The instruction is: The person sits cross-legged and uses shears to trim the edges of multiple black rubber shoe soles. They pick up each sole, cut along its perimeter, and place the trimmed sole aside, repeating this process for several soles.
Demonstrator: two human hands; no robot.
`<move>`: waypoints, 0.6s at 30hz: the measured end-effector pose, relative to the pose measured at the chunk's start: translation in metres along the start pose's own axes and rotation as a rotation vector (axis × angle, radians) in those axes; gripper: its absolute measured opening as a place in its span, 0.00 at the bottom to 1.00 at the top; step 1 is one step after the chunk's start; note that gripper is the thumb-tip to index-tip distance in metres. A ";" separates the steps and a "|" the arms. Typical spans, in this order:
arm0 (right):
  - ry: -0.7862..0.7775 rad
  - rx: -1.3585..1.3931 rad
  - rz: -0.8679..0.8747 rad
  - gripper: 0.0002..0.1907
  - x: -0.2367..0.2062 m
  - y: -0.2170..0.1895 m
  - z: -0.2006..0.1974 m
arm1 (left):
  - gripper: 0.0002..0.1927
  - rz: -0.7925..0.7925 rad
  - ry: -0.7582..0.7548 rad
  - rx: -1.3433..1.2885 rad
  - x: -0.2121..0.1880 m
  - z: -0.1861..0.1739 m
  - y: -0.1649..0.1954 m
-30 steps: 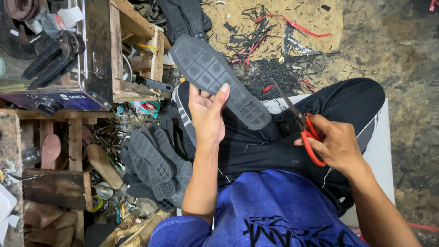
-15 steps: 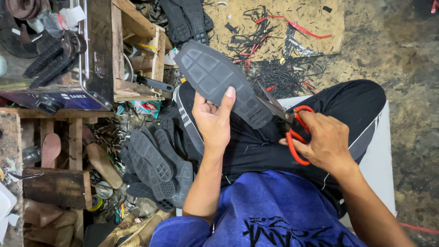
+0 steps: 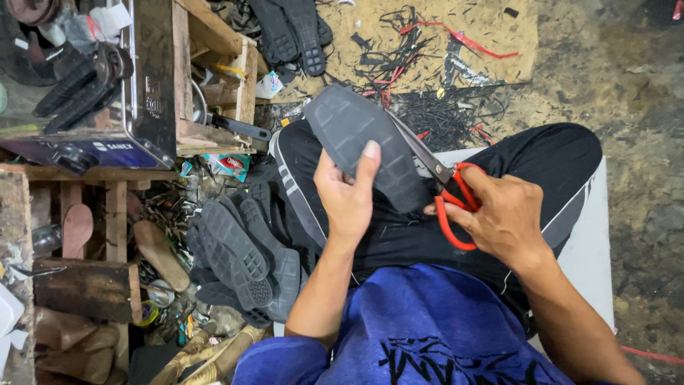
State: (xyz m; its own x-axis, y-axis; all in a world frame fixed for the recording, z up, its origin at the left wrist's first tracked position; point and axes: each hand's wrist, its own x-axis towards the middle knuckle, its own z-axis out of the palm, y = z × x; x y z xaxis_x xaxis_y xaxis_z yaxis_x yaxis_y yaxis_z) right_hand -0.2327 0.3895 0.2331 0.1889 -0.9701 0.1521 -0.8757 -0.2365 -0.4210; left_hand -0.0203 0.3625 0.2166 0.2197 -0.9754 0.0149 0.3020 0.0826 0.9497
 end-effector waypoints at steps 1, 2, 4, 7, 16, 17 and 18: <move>-0.034 0.003 0.013 0.31 -0.001 0.000 0.000 | 0.14 0.010 0.010 0.024 0.004 -0.003 0.000; -0.063 0.005 0.025 0.31 -0.001 0.000 0.000 | 0.12 0.024 0.019 0.047 0.008 -0.005 0.001; -0.067 0.011 0.012 0.32 -0.003 -0.001 0.001 | 0.14 0.079 0.013 0.012 0.010 -0.006 0.004; -0.018 0.021 -0.028 0.34 -0.005 -0.006 0.002 | 0.15 0.096 0.016 0.000 0.009 -0.002 0.006; -0.018 -0.025 0.043 0.33 -0.002 -0.007 0.003 | 0.16 0.024 -0.037 0.034 -0.004 0.010 0.007; -0.026 -0.030 0.043 0.32 -0.002 -0.005 0.002 | 0.16 0.015 -0.041 0.045 -0.003 0.008 0.008; -0.034 -0.035 0.043 0.31 -0.002 -0.004 0.001 | 0.16 0.014 -0.048 0.059 -0.001 0.006 0.009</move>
State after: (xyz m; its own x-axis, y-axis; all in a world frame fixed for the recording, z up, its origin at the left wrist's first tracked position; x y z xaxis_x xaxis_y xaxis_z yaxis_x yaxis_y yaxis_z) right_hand -0.2292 0.3923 0.2341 0.1657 -0.9807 0.1039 -0.8980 -0.1936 -0.3952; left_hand -0.0232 0.3634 0.2272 0.1785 -0.9830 0.0423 0.2434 0.0858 0.9661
